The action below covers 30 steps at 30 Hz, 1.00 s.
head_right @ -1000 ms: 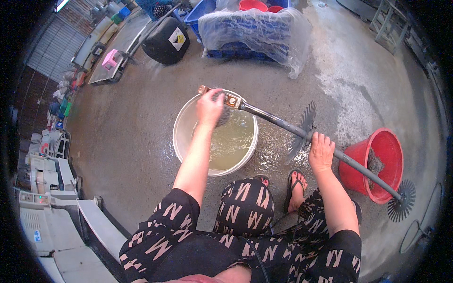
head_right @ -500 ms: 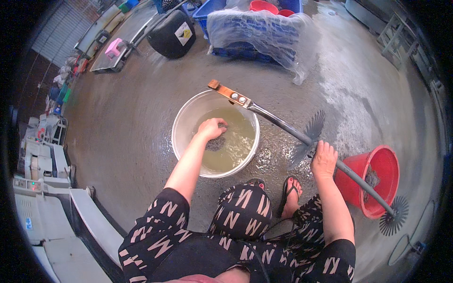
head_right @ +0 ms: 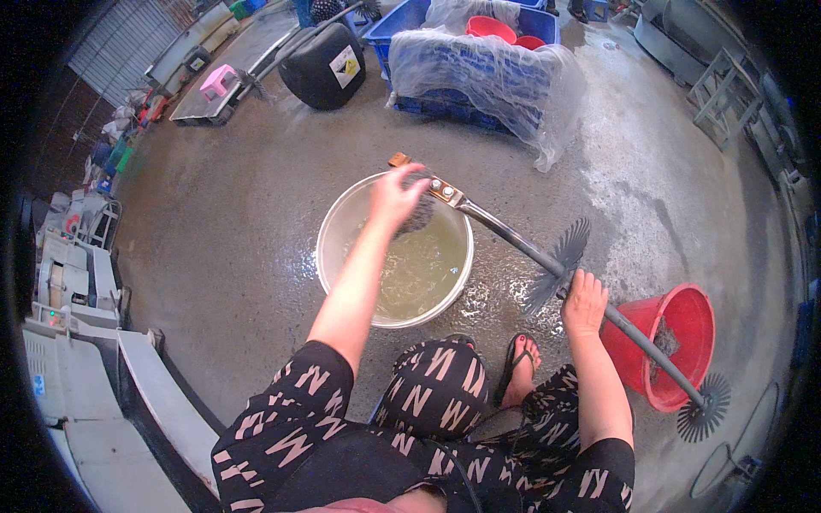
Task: The person sits on a small stool and scrubs a long-handled floor brush with a sponge while dipping it into a white bucket of water. They then use the brush to scrub the wet concrete floor in a warehouse-like setting.
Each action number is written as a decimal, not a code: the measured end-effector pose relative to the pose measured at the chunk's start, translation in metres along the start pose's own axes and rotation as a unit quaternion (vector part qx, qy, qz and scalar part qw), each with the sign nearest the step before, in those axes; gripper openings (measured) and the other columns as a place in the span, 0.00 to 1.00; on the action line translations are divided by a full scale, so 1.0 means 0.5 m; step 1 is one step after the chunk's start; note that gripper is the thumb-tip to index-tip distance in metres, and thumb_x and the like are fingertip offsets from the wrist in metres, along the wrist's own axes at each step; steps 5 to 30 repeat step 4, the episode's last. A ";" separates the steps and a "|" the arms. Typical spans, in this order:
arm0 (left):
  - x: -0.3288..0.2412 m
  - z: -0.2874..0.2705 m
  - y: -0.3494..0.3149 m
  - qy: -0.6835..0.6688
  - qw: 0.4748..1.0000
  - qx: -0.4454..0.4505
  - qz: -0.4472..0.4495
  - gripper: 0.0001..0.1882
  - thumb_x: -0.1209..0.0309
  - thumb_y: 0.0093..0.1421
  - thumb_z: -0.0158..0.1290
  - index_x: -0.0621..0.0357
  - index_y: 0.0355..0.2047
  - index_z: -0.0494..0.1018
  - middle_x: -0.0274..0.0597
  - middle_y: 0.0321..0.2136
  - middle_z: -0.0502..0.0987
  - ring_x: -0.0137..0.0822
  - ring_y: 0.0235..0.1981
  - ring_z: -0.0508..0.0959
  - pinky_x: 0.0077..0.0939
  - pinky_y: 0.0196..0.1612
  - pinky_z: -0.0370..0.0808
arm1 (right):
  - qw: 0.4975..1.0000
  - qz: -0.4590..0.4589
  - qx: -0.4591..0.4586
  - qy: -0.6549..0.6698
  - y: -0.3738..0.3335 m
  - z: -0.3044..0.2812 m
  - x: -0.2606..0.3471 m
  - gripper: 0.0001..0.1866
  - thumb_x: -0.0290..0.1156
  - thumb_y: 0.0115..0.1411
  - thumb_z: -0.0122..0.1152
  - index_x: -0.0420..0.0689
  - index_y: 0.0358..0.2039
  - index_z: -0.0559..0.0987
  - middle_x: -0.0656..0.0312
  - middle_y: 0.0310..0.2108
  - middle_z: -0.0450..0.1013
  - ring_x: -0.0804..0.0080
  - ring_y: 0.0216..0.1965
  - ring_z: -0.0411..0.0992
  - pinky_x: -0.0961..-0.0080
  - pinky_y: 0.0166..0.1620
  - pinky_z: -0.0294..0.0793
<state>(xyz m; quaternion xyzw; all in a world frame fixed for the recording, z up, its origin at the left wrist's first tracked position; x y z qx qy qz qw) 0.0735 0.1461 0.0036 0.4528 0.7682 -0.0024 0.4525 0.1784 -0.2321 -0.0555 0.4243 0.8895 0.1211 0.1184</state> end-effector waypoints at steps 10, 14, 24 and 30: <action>-0.050 0.055 -0.007 0.105 0.990 0.092 -0.012 0.16 0.58 0.51 0.59 0.48 0.39 0.77 0.43 0.40 0.78 0.41 0.44 0.77 0.36 0.47 0.73 | 1.000 0.000 0.007 -0.013 -0.007 0.003 -0.011 0.15 0.28 0.54 0.46 0.43 0.43 0.69 0.59 0.32 0.65 0.61 0.36 0.65 0.63 0.40 0.61; -0.050 0.055 -0.007 0.105 0.990 0.092 -0.012 0.16 0.58 0.51 0.59 0.48 0.39 0.77 0.43 0.40 0.78 0.41 0.44 0.77 0.36 0.47 0.73 | 1.000 0.000 0.007 -0.013 -0.007 0.003 -0.011 0.15 0.28 0.54 0.46 0.43 0.43 0.69 0.59 0.32 0.65 0.61 0.36 0.65 0.63 0.40 0.61; -0.050 0.055 -0.007 0.105 0.990 0.092 -0.012 0.16 0.58 0.51 0.59 0.48 0.39 0.77 0.43 0.40 0.78 0.41 0.44 0.77 0.36 0.47 0.73 | 1.000 0.000 0.007 -0.013 -0.007 0.003 -0.011 0.15 0.28 0.54 0.46 0.43 0.43 0.69 0.59 0.32 0.65 0.61 0.36 0.65 0.63 0.40 0.61; -0.050 0.055 -0.007 0.105 0.990 0.092 -0.012 0.16 0.58 0.51 0.59 0.48 0.39 0.77 0.43 0.40 0.78 0.41 0.44 0.77 0.36 0.47 0.73 | 1.000 0.000 0.007 -0.013 -0.007 0.003 -0.011 0.15 0.28 0.54 0.46 0.43 0.43 0.69 0.59 0.32 0.65 0.61 0.36 0.65 0.63 0.40 0.61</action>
Point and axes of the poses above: each hand's wrist, its own y-axis towards the middle knuckle, its own z-axis out of the palm, x = y × z, the point moved 7 cm from there along y, towards the middle knuckle
